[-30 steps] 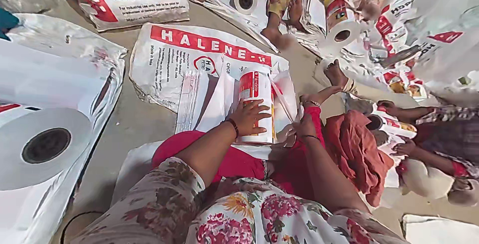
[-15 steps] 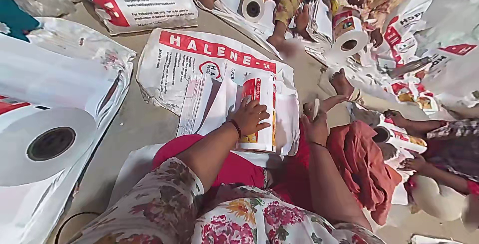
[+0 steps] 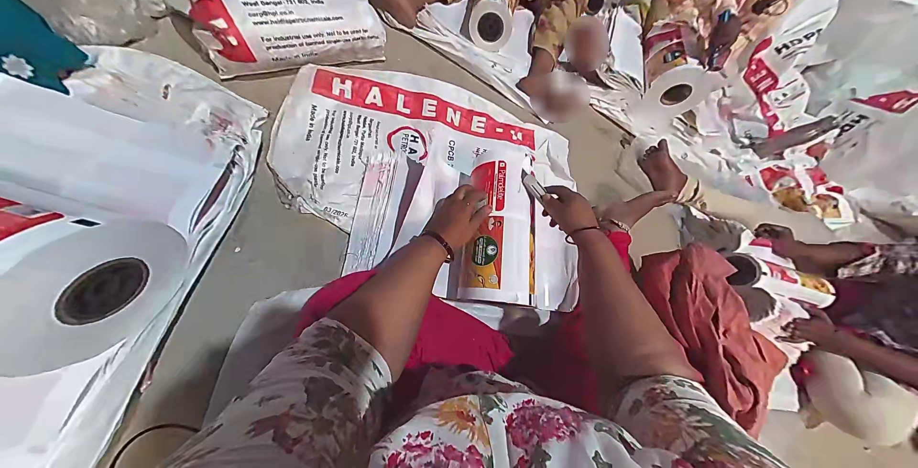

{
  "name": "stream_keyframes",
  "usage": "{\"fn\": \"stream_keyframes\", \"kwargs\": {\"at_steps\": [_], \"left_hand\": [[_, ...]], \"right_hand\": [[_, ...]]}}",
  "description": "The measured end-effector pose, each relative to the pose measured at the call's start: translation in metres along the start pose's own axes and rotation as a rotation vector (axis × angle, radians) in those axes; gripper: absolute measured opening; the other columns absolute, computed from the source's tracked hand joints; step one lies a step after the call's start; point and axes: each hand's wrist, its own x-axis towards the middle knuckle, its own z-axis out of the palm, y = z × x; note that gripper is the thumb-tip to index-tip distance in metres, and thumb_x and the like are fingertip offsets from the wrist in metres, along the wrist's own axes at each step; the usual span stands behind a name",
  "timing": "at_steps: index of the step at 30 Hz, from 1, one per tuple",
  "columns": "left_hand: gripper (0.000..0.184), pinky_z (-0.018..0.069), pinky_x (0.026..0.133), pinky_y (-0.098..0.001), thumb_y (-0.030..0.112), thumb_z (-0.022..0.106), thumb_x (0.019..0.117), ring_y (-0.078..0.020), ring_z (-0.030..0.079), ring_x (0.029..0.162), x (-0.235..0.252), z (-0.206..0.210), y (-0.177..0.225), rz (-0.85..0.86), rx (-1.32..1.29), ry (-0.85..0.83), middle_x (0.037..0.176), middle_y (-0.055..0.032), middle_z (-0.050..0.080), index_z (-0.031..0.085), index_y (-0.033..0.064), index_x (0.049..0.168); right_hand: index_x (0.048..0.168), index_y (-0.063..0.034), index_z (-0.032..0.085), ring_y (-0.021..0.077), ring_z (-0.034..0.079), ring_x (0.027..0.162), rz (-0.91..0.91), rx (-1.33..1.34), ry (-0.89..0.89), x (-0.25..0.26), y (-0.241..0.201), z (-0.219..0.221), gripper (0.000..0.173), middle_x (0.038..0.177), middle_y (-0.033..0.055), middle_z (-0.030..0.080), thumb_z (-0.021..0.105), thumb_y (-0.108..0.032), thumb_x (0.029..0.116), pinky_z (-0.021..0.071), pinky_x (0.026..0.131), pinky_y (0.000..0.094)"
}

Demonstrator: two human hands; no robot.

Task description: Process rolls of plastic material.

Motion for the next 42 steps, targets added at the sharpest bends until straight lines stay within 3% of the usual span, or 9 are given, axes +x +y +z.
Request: {"fn": "stream_keyframes", "kwargs": {"at_steps": [5,9,14,18,23,29,34,38,42], "left_hand": [[0.045,0.0406,0.112,-0.062,0.04,0.038,0.1113,-0.0347,0.051,0.139,0.008,-0.003,-0.008,-0.009,-0.039,-0.029,0.151,-0.0163,0.053,0.061,0.0121,0.138],[0.047,0.0403,0.112,-0.0627,0.041,0.041,0.1102,-0.0379,0.049,0.14,0.003,-0.004,0.001,0.009,-0.062,-0.026,0.151,-0.0183,0.052,0.061,0.0103,0.14],[0.041,0.0394,0.108,-0.0651,0.039,0.041,0.1109,-0.0388,0.032,0.151,-0.009,-0.004,0.032,0.116,0.0,-0.083,0.163,-0.0087,0.039,0.061,0.0216,0.142],[0.042,0.0308,0.121,-0.0576,0.036,0.036,0.1122,-0.0351,0.029,0.154,0.001,0.001,0.031,0.189,-0.025,-0.078,0.165,-0.0088,0.038,0.063,0.0225,0.141],[0.046,0.0268,0.123,-0.0589,0.043,0.035,0.1113,-0.033,0.027,0.155,0.033,0.002,0.027,0.219,-0.004,-0.089,0.164,-0.0064,0.04,0.072,0.0218,0.129],[0.045,0.0128,0.121,-0.0717,0.04,0.04,0.1089,-0.0334,0.017,0.159,0.065,0.009,0.025,0.416,0.039,-0.103,0.165,0.0022,0.039,0.076,0.0149,0.115],[0.047,0.0074,0.121,-0.0742,0.046,0.051,0.1033,-0.0375,0.021,0.158,0.082,0.016,0.021,0.607,0.028,-0.071,0.161,-0.0001,0.047,0.076,0.0101,0.086],[0.049,0.0084,0.12,-0.0748,0.043,0.047,0.105,-0.0387,0.028,0.155,0.082,0.016,0.02,0.637,-0.017,-0.057,0.152,-0.0015,0.058,0.077,0.009,0.085],[0.046,0.0079,0.12,-0.0743,0.038,0.048,0.1065,-0.0379,0.034,0.153,0.078,0.015,0.02,0.624,-0.008,-0.048,0.145,-0.0014,0.063,0.079,0.0092,0.089]], "right_hand": [[0.135,-0.0122,0.065,0.0181,0.06,0.061,-0.107,-0.105,-0.148,-0.015,-0.002,-0.018,0.034,0.088,0.0094,0.071,0.051,-0.03,0.1094,0.0525,0.06,0.0399],[0.134,-0.0138,0.067,0.0188,0.056,0.056,-0.161,-0.168,-0.184,-0.043,0.007,-0.019,0.033,0.085,0.01,0.07,0.053,-0.029,0.1087,0.0498,0.056,0.039],[0.135,-0.016,0.068,0.0215,0.059,0.059,-0.161,-0.226,-0.152,-0.071,0.017,-0.021,0.032,0.086,0.01,0.071,0.055,-0.029,0.1082,0.0516,0.059,0.0436],[0.138,-0.0174,0.065,0.023,0.064,0.067,-0.187,-0.212,-0.192,-0.069,0.023,-0.02,0.035,0.093,0.0099,0.072,0.051,-0.03,0.1094,0.0548,0.068,0.0484],[0.134,-0.0086,0.067,0.0098,0.053,0.054,-0.182,0.068,-0.225,-0.056,0.034,-0.011,0.032,0.079,0.0052,0.068,0.051,-0.021,0.1085,0.0474,0.054,0.0291],[0.132,-0.0025,0.067,0.004,0.049,0.05,-0.232,0.322,-0.285,-0.04,0.059,-0.001,0.034,0.075,0.0025,0.067,0.052,-0.018,0.1054,0.0431,0.048,0.0214],[0.125,-0.0055,0.072,0.0021,0.054,0.052,-0.352,0.316,-0.519,-0.047,0.036,0.002,0.032,0.081,0.0015,0.073,0.056,-0.017,0.0993,0.0448,0.048,0.0191],[0.122,-0.0096,0.074,0.0069,0.056,0.053,-0.473,0.166,-0.444,-0.065,0.025,-0.025,0.031,0.085,0.0045,0.073,0.056,-0.018,0.0986,0.0472,0.046,0.0237],[0.14,-0.0154,0.061,0.0112,0.06,0.065,-0.366,0.054,-0.207,-0.08,0.042,-0.053,0.046,0.094,0.0049,0.07,0.062,-0.033,0.0975,0.0526,0.056,0.0308]]}}
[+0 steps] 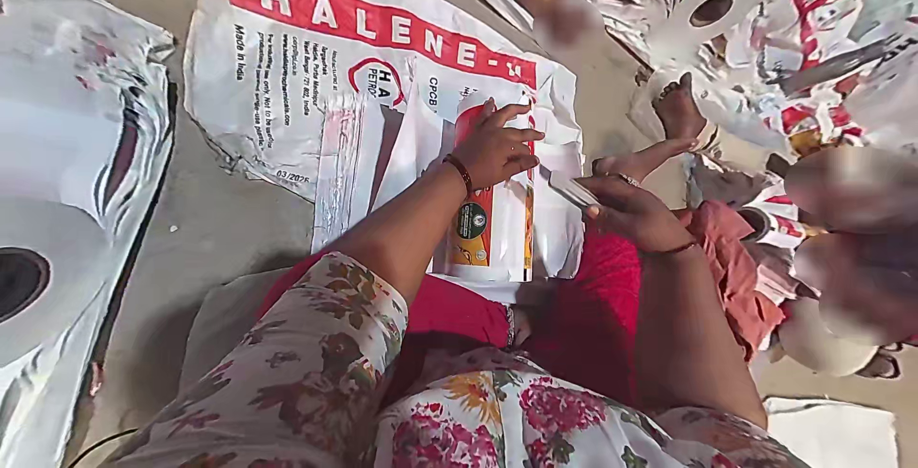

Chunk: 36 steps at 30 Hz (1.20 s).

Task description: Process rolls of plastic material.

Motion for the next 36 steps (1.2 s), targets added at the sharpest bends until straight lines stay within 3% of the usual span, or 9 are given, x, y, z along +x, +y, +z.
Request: {"fn": "stream_keyframes", "kwargs": {"at_steps": [2,4,7,11,15,21,27,30,36], "left_hand": [[0.044,0.0073,0.122,-0.072,0.034,0.047,0.1075,-0.0383,0.035,0.152,0.001,-0.002,0.003,-0.023,-0.024,0.005,0.143,-0.0032,0.065,0.08,0.007,0.096],[0.042,0.0079,0.124,-0.0681,0.03,0.046,0.108,-0.0386,0.036,0.151,-0.001,-0.003,0.002,-0.046,-0.047,0.032,0.141,-0.0042,0.066,0.08,0.0056,0.1],[0.046,0.0103,0.125,-0.0649,0.03,0.044,0.1087,-0.0394,0.036,0.151,-0.002,-0.001,-0.003,-0.039,-0.057,0.08,0.142,-0.0051,0.066,0.079,0.0039,0.097],[0.047,0.0145,0.125,-0.0619,0.031,0.044,0.1086,-0.0399,0.038,0.15,-0.005,0.003,-0.007,-0.006,-0.082,0.126,0.14,-0.0078,0.066,0.078,0.0013,0.097],[0.041,0.0223,0.125,-0.0538,0.027,0.048,0.1058,-0.038,0.041,0.148,-0.005,-0.001,-0.003,-0.099,-0.157,0.157,0.138,-0.0112,0.067,0.07,0.0026,0.13],[0.043,0.0217,0.124,-0.0553,0.027,0.045,0.1072,-0.0391,0.041,0.147,-0.006,0.002,-0.009,-0.009,-0.131,0.173,0.136,-0.0101,0.069,0.078,0.0001,0.101],[0.05,0.0145,0.124,-0.0641,0.037,0.041,0.1086,-0.0382,0.037,0.15,-0.005,-0.001,-0.008,-0.011,-0.082,0.097,0.142,-0.0066,0.065,0.079,0.0055,0.1],[0.052,0.012,0.124,-0.0659,0.04,0.04,0.1084,-0.0383,0.033,0.153,-0.004,-0.004,-0.005,-0.023,-0.063,0.035,0.147,-0.0059,0.061,0.08,0.0068,0.103],[0.049,0.0115,0.122,-0.0715,0.045,0.043,0.1072,-0.0392,0.029,0.154,-0.004,-0.005,0.005,0.014,0.048,-0.089,0.152,-0.0052,0.057,0.08,0.0126,0.103]], "right_hand": [[0.146,-0.0131,0.051,0.0152,0.061,0.074,0.057,-0.066,0.062,-0.011,-0.001,0.006,0.065,0.097,0.0072,0.067,0.074,-0.032,0.088,0.0538,0.065,0.0383],[0.139,-0.0078,0.051,0.0191,0.06,0.069,0.132,-0.003,0.113,-0.018,0.0,0.025,0.057,0.092,0.0107,0.065,0.077,-0.014,0.0885,0.0532,0.062,0.0408],[0.128,-0.0028,0.056,0.0148,0.061,0.065,0.286,0.184,0.155,-0.021,-0.006,0.057,0.03,0.091,0.0095,0.065,0.063,-0.012,0.0994,0.0542,0.059,0.0324],[0.138,-0.004,0.055,0.0131,0.066,0.07,0.395,0.25,0.101,-0.02,-0.026,0.082,0.033,0.1,0.0085,0.071,0.045,-0.018,0.1103,0.0563,0.063,0.0298],[0.155,-0.0146,0.039,0.0133,0.063,0.055,0.335,0.264,0.09,-0.015,-0.042,0.089,0.043,0.092,0.0097,0.071,0.035,-0.018,0.1126,0.0546,0.05,0.0285],[0.161,-0.0283,0.034,0.0214,0.067,0.056,0.378,-0.138,0.029,-0.009,-0.078,0.088,0.05,0.092,0.0133,0.071,0.04,-0.02,0.1125,0.0599,0.054,0.04],[0.161,-0.0206,0.035,0.0371,0.069,0.071,0.4,-0.476,-0.079,0.007,-0.124,0.081,0.052,0.09,0.0207,0.07,0.041,-0.014,0.1102,0.0562,0.068,0.0579],[0.164,-0.0244,0.03,0.0418,0.07,0.089,0.403,-0.613,-0.234,0.012,-0.145,0.071,0.053,0.104,0.023,0.071,0.036,-0.017,0.112,0.0543,0.081,0.0611],[0.161,-0.0276,0.037,0.0396,0.07,0.088,0.351,-0.665,-0.448,-0.034,-0.16,0.072,0.053,0.103,0.02,0.072,0.044,-0.016,0.1096,0.0551,0.081,0.0599]]}}
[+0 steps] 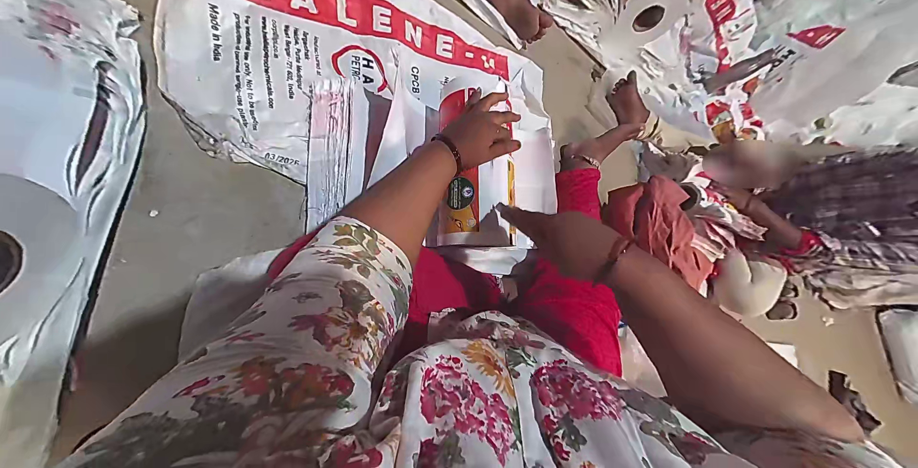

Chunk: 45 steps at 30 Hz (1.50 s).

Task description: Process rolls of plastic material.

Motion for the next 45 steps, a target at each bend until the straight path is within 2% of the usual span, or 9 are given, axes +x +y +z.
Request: {"fn": "stream_keyframes", "kwargs": {"at_steps": [3,6,10,13,17,21,28,39,45], "left_hand": [[0.051,0.0161,0.124,-0.068,0.047,0.044,0.1075,-0.0401,0.031,0.153,-0.004,-0.001,0.0,0.027,0.015,0.003,0.151,-0.0078,0.057,0.079,0.0106,0.099],[0.047,0.0242,0.125,-0.059,0.037,0.048,0.108,-0.0447,0.034,0.151,-0.009,-0.008,0.0,0.049,-0.008,0.04,0.148,-0.0168,0.058,0.079,0.0033,0.1],[0.044,0.0225,0.126,-0.0577,0.032,0.045,0.1094,-0.0462,0.029,0.153,-0.015,-0.011,0.0,-0.033,-0.013,0.037,0.154,-0.0189,0.051,0.077,0.0018,0.11],[0.045,0.0261,0.124,-0.0584,0.038,0.041,0.1099,-0.0417,0.023,0.156,-0.013,-0.01,-0.005,-0.112,0.025,0.041,0.162,-0.0108,0.043,0.075,0.0087,0.116],[0.046,0.0264,0.121,-0.063,0.045,0.043,0.1077,-0.0367,0.028,0.155,-0.009,-0.005,0.001,-0.126,0.056,0.081,0.158,-0.0013,0.049,0.077,0.0156,0.116],[0.042,0.0242,0.122,-0.0611,0.041,0.047,0.1066,-0.0345,0.04,0.147,-0.006,0.004,-0.005,-0.085,-0.025,0.173,0.143,-0.003,0.062,0.077,0.0137,0.112],[0.044,0.0287,0.118,-0.061,0.042,0.048,0.1059,-0.0387,0.05,0.135,-0.001,0.004,-0.005,-0.137,-0.044,0.146,0.124,-0.0136,0.068,0.072,0.0065,0.111],[0.044,0.0325,0.113,-0.0615,0.036,0.045,0.1052,-0.0378,0.053,0.129,-0.004,0.001,-0.003,-0.07,0.019,0.125,0.117,-0.0091,0.071,0.077,0.0085,0.093],[0.043,0.0325,0.109,-0.0635,0.034,0.044,0.1045,-0.0396,0.055,0.122,-0.003,-0.001,-0.002,-0.04,0.059,0.077,0.11,-0.0124,0.07,0.077,0.0089,0.096]], "right_hand": [[0.156,-0.0228,0.046,0.0413,0.069,0.102,-0.142,0.063,-0.149,-0.032,0.003,0.025,0.048,0.119,0.0216,0.069,0.043,-0.014,0.1087,0.0531,0.09,0.0632],[0.15,-0.0213,0.054,0.0268,0.067,0.075,-0.178,0.281,-0.192,-0.065,0.004,0.049,0.042,0.1,0.0143,0.071,0.04,-0.022,0.1111,0.0556,0.072,0.0496],[0.151,-0.021,0.052,0.0121,0.055,0.051,0.013,0.679,0.074,-0.076,0.028,0.054,0.044,0.084,0.0052,0.067,0.041,-0.028,0.1095,0.0498,0.047,0.0312],[0.154,-0.0175,0.045,0.0126,0.059,0.056,0.057,0.837,0.281,-0.046,0.045,0.049,0.044,0.087,0.007,0.067,0.044,-0.024,0.1105,0.0539,0.052,0.0311],[0.151,-0.0146,0.047,0.0145,0.069,0.072,0.066,0.854,0.389,0.014,0.057,0.047,0.041,0.099,0.0092,0.071,0.044,-0.018,0.111,0.0576,0.063,0.0303],[0.16,-0.021,0.035,0.018,0.07,0.063,0.137,0.81,0.389,0.044,0.048,0.039,0.048,0.094,0.0115,0.072,0.04,-0.018,0.1123,0.0603,0.056,0.034],[0.157,-0.0206,0.038,0.0157,0.064,0.058,0.053,0.785,0.336,0.06,0.061,0.034,0.044,0.093,0.0101,0.069,0.038,-0.023,0.1133,0.056,0.052,0.0323],[0.144,-0.0186,0.06,0.0134,0.06,0.056,-0.047,0.837,0.263,0.081,0.101,0.024,0.037,0.092,0.0081,0.071,0.043,-0.02,0.1117,0.0501,0.049,0.0296],[0.14,-0.0172,0.064,0.0082,0.053,0.051,-0.131,0.865,0.196,0.084,0.105,0.031,0.035,0.088,0.005,0.071,0.046,-0.017,0.1105,0.0439,0.046,0.0237]]}}
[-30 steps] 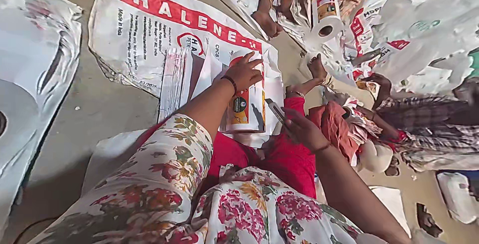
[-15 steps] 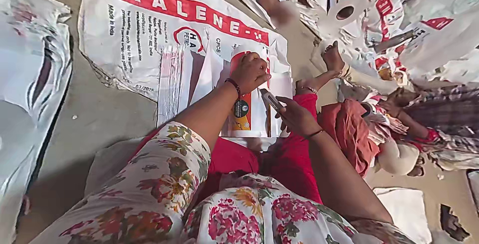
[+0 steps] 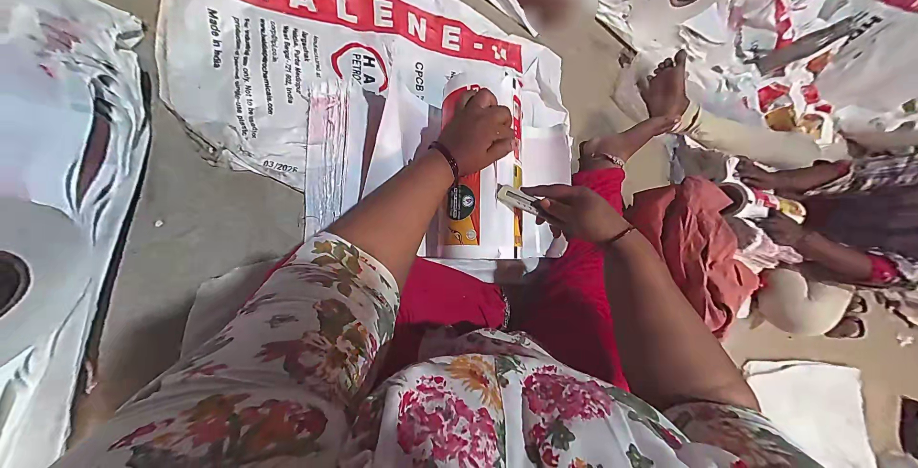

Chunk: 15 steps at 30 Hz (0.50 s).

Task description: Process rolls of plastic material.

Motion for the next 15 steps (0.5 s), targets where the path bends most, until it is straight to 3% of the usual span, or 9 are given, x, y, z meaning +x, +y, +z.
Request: {"fn": "stream_keyframes", "kwargs": {"at_steps": [5,8,12,15], "left_hand": [[0.039,0.0265,0.118,-0.0629,0.035,0.049,0.1021,-0.0397,0.047,0.137,-0.003,0.003,0.006,0.047,-0.13,-0.009,0.129,-0.0142,0.065,0.079,0.0112,0.095],[0.04,0.0278,0.118,-0.0618,0.036,0.049,0.1009,-0.039,0.048,0.135,-0.01,0.004,0.018,0.092,-0.137,-0.06,0.124,-0.0129,0.067,0.079,0.0108,0.092],[0.044,0.0277,0.117,-0.0623,0.037,0.045,0.1016,-0.0372,0.055,0.126,-0.019,0.005,0.029,0.137,-0.063,-0.13,0.111,-0.0116,0.069,0.076,0.0102,0.085],[0.044,0.0301,0.114,-0.0643,0.036,0.046,0.101,-0.0371,0.058,0.122,-0.021,0.005,0.035,0.167,0.042,-0.176,0.107,-0.0107,0.07,0.072,0.0095,0.078]], "right_hand": [[0.135,-0.0156,0.069,0.0086,0.052,0.048,-0.086,0.027,-0.19,-0.005,0.013,0.007,0.034,0.084,0.0074,0.071,0.048,-0.012,0.1084,0.0446,0.044,0.0232],[0.135,-0.0185,0.069,0.0083,0.055,0.052,-0.093,0.031,-0.224,-0.008,0.012,0.009,0.034,0.089,0.0061,0.072,0.049,-0.013,0.1081,0.0463,0.047,0.0234],[0.133,-0.0144,0.07,0.009,0.048,0.045,-0.11,0.045,-0.16,-0.017,0.015,0.018,0.032,0.077,0.0077,0.067,0.051,-0.013,0.1079,0.0426,0.043,0.0235],[0.138,-0.0183,0.067,0.0089,0.052,0.048,-0.063,0.049,-0.165,-0.021,0.011,0.026,0.033,0.08,0.0056,0.069,0.049,-0.019,0.1097,0.0453,0.046,0.0241]]}}
